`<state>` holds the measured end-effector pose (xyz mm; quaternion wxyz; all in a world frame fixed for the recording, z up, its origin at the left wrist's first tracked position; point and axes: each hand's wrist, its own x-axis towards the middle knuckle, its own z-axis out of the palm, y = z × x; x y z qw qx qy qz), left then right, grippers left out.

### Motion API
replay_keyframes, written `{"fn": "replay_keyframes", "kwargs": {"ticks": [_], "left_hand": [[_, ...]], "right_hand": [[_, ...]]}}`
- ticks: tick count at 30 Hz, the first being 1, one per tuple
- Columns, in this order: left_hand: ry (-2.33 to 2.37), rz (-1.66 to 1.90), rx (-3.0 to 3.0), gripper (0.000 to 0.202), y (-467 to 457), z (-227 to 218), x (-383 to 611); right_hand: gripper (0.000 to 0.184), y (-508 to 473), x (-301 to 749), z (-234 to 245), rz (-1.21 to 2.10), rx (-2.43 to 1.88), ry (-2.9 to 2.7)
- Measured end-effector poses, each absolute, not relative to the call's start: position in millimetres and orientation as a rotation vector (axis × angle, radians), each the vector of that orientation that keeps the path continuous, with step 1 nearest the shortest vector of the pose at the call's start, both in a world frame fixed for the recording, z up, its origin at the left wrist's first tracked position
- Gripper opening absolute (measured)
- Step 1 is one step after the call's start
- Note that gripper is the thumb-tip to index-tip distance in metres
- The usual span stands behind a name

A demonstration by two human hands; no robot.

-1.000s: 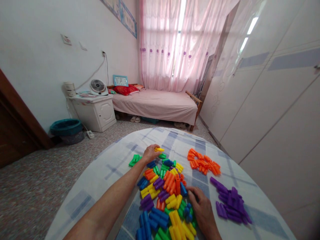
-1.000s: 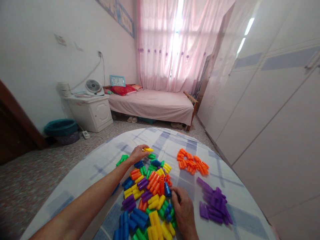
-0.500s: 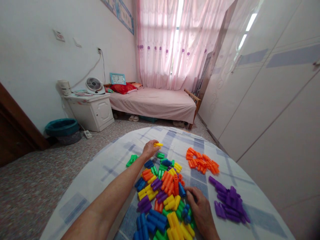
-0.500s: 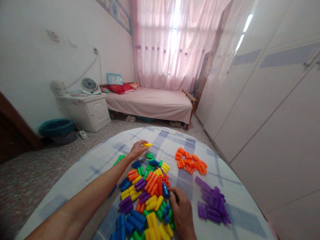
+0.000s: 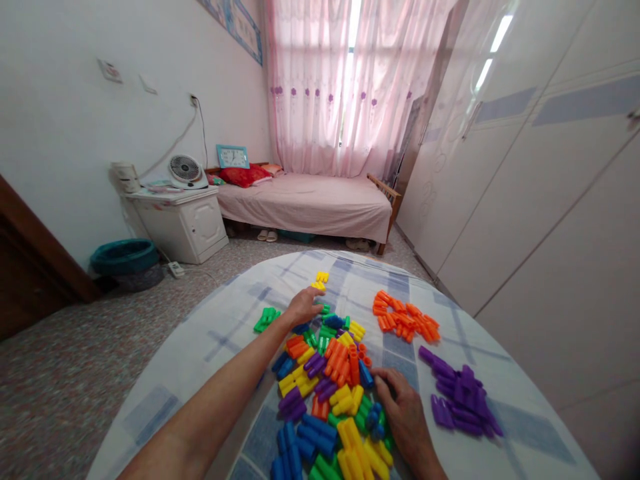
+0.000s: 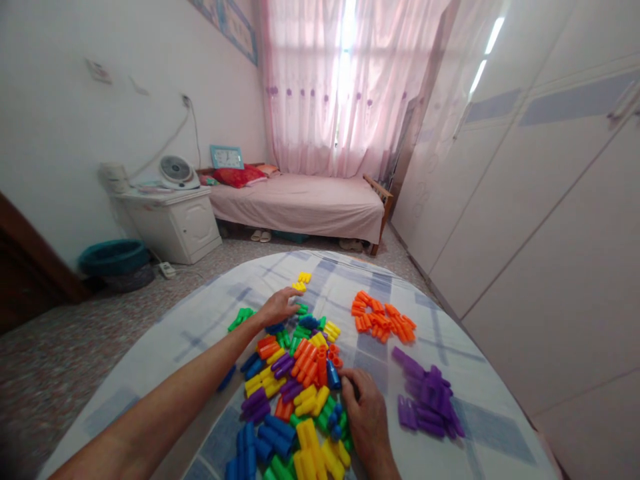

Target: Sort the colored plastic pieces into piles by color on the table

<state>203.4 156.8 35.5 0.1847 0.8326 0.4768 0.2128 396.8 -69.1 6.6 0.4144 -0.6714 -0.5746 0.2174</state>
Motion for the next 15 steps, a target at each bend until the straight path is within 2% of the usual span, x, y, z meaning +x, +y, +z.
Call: {"fn": "replay_keyframes", "kwargs": {"ticks": [8, 12, 15], "left_hand": [[1.325, 0.470, 2.440, 0.036, 150.0, 27.9, 210.5], [1.399, 0.479, 2.442, 0.027, 150.8, 34.1, 209.1], [1.456, 0.503, 2.455, 0.027, 148.7, 42.5, 194.7]], "right_hand": [[0.033, -68.1, 401.2, 3.3, 0.519, -1.697, -1.442], [0.033, -67.9, 401.3, 4.2, 0.506, -1.697, -1.460], [0.033, -68.4, 400.0, 4.9, 0.498, -1.696, -1.466]]}}
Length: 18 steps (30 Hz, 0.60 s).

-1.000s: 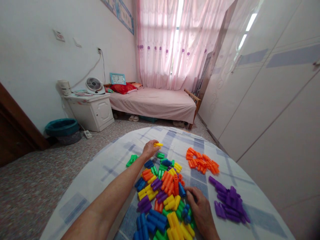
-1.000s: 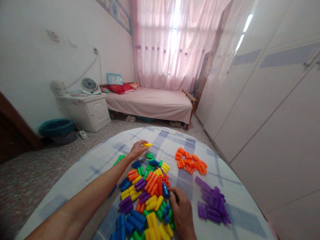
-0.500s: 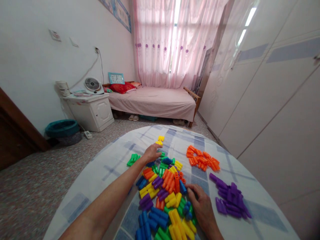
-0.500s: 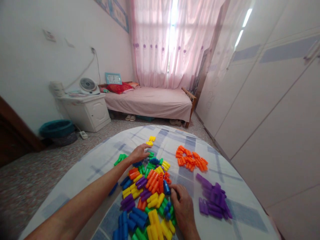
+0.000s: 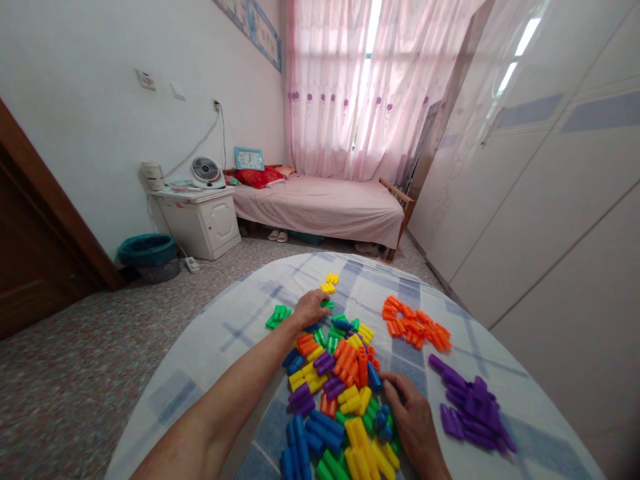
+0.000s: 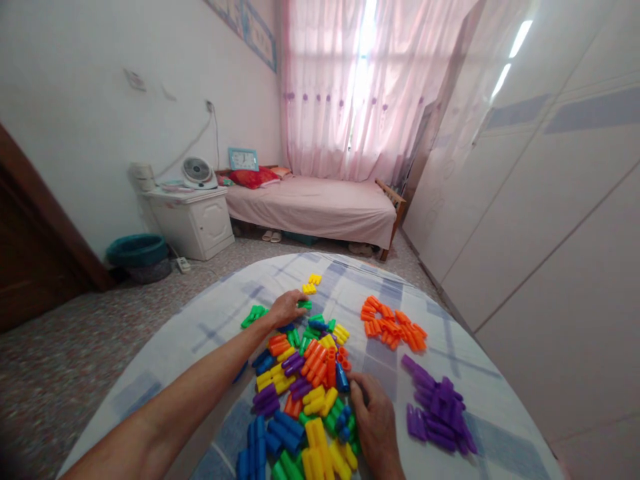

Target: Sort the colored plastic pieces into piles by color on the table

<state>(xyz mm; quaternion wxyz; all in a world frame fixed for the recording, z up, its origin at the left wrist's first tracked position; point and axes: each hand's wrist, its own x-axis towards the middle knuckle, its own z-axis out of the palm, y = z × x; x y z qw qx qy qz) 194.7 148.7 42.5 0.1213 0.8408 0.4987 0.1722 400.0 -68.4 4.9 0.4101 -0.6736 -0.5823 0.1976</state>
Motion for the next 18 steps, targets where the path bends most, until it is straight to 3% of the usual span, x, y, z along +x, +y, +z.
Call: {"fn": "replay_keyframes", "kwargs": {"ticks": [10, 18], "left_hand": [[1.746, 0.482, 2.420, 0.029, 147.4, 43.6, 101.5], [1.786, 0.564, 2.403, 0.033, 135.8, 44.6, 106.8]], "right_hand": [[0.032, -67.1, 399.0, 5.1, 0.524, -1.727, -1.478], [0.032, -67.0, 399.7, 6.3, 0.526, -1.722, -1.489]]}}
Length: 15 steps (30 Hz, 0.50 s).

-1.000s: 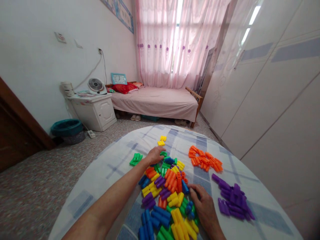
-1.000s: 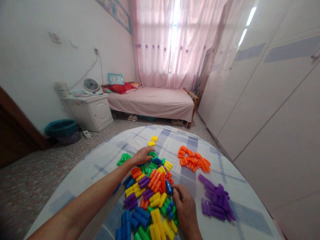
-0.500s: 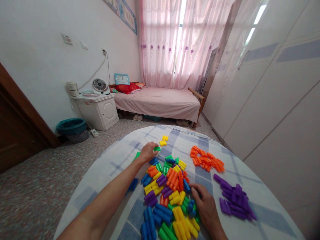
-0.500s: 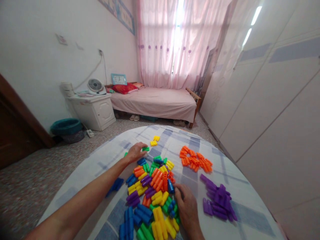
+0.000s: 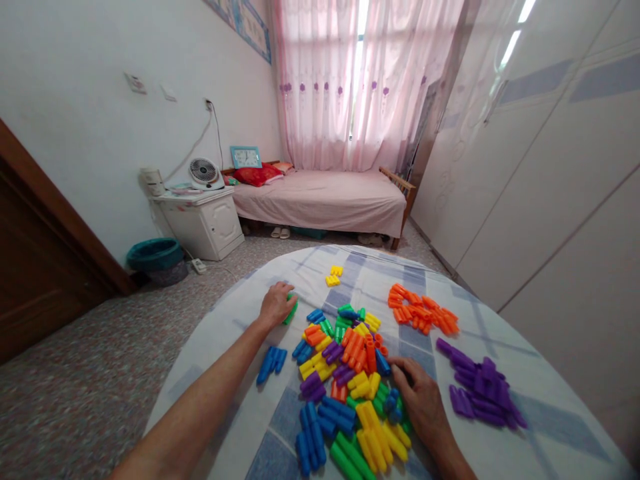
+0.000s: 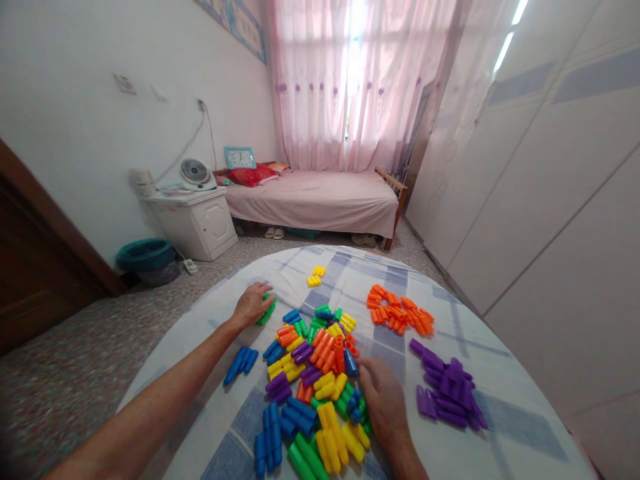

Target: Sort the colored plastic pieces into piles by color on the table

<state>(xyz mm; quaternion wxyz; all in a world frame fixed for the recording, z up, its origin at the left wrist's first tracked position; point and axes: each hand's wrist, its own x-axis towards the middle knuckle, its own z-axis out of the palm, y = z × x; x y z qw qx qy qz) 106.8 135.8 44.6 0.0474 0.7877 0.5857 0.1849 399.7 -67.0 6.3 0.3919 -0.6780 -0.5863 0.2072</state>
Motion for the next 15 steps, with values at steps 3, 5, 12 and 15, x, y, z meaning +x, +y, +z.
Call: {"fn": "replay_keyframes", "kwargs": {"ticks": [3, 5, 12, 15], "left_hand": [[1.663, 0.559, 2.456, 0.031, 126.5, 52.0, 129.5], [1.563, 0.490, 2.480, 0.029, 120.2, 54.3, 147.0], [1.500, 0.299, 2.421, 0.020, 115.8, 50.4, 174.6], [1.442, 0.329, 2.383, 0.023, 119.3, 50.0, 166.7]], "right_hand": [[0.032, -65.9, 400.0, 4.9, 0.528, -1.727, -1.485], [0.033, -65.6, 400.2, 4.2, 0.534, -1.729, -1.482], [0.035, -67.2, 400.3, 3.9, 0.555, -1.716, -1.496], [0.035, -66.8, 400.4, 2.5, 0.553, -1.730, -1.488]]}}
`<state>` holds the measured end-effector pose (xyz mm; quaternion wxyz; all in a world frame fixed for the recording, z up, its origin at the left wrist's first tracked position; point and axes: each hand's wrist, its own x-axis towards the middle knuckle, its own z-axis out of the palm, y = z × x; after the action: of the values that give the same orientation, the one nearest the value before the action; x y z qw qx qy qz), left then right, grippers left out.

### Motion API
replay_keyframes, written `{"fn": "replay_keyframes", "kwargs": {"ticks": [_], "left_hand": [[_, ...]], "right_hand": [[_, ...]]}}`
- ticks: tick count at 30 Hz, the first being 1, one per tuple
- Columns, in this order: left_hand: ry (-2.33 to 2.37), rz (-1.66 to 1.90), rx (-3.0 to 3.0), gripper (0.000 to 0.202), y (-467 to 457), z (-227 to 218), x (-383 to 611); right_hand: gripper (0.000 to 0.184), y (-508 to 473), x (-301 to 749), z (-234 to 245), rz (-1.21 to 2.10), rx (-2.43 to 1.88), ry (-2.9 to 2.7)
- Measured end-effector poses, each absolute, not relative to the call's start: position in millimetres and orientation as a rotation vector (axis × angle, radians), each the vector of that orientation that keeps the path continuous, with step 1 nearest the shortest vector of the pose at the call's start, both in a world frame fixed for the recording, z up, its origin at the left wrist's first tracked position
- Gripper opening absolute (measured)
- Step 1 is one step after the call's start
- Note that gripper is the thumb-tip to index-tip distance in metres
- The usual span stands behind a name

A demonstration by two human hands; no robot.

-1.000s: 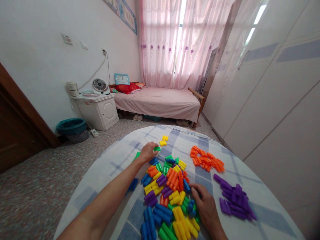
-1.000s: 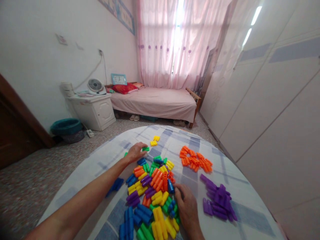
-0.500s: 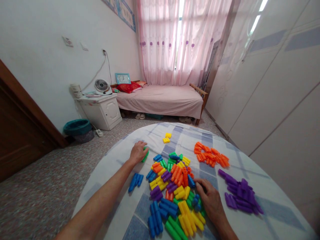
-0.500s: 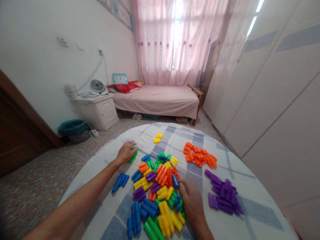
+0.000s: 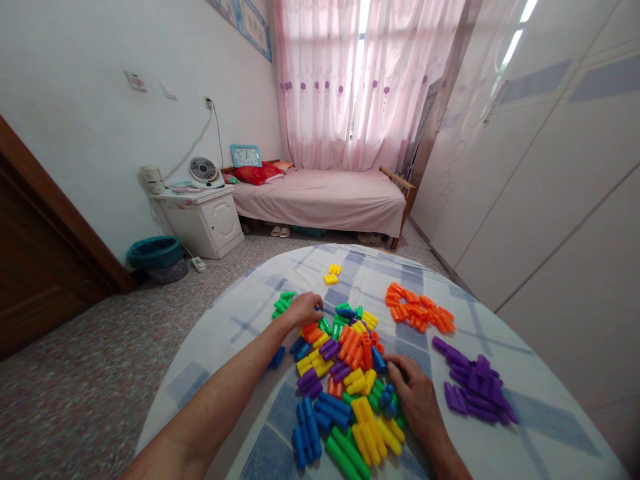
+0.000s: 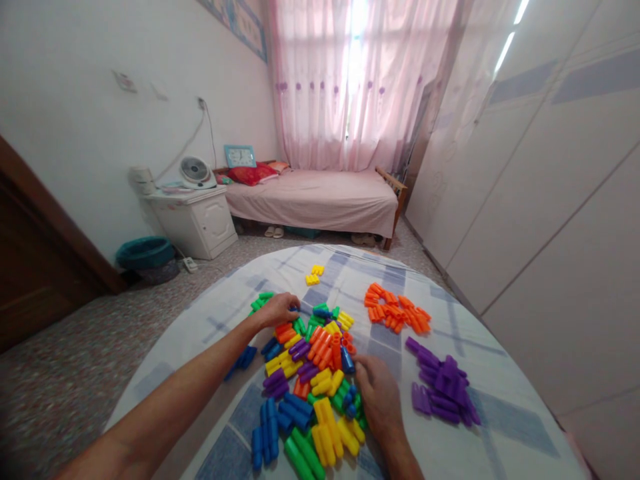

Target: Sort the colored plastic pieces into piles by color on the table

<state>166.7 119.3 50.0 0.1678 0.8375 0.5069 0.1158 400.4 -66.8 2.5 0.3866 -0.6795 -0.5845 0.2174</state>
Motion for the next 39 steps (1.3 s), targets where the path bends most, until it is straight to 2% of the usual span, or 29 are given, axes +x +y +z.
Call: {"fn": "replay_keyframes", "kwargs": {"ticks": [6, 13, 17, 23, 25, 28, 34, 39], "left_hand": [[1.445, 0.590, 2.261, 0.025, 110.9, 54.9, 143.5], [1.446, 1.084, 1.975, 0.025, 71.1, 61.0, 88.4], [1.520, 0.973, 2.002, 0.026, 36.8, 48.5, 63.4], [1.521, 0.826, 2.303, 0.039, 1.5, 19.9, 71.1], [1.532, 0.806, 2.390, 0.032, -2.0, 16.4, 74.9], [1.520, 0.770, 2.471, 0.020, -3.6, 17.7, 72.9], [1.605, 0.767, 2.606, 0.029, -7.2, 28.1, 69.9], [1.497, 0.694, 2.684, 0.026, -5.6, 43.1, 95.0]], "right_hand": [[0.033, -66.3, 400.7, 2.3, 0.540, -1.717, -1.496], [0.037, -66.8, 401.2, 7.1, 0.527, -1.741, -1.522], [0.038, -65.7, 399.6, 10.1, 0.524, -1.775, -1.498], [0.039, -66.3, 397.7, 13.6, 0.506, -1.792, -1.472], [0.039, -66.8, 397.2, 14.4, 0.499, -1.782, -1.469], [0.039, -66.9, 397.1, 14.6, 0.496, -1.775, -1.464], [0.041, -65.4, 397.4, 13.0, 0.503, -1.781, -1.467], [0.042, -65.7, 397.6, 14.1, 0.496, -1.778, -1.485]]}}
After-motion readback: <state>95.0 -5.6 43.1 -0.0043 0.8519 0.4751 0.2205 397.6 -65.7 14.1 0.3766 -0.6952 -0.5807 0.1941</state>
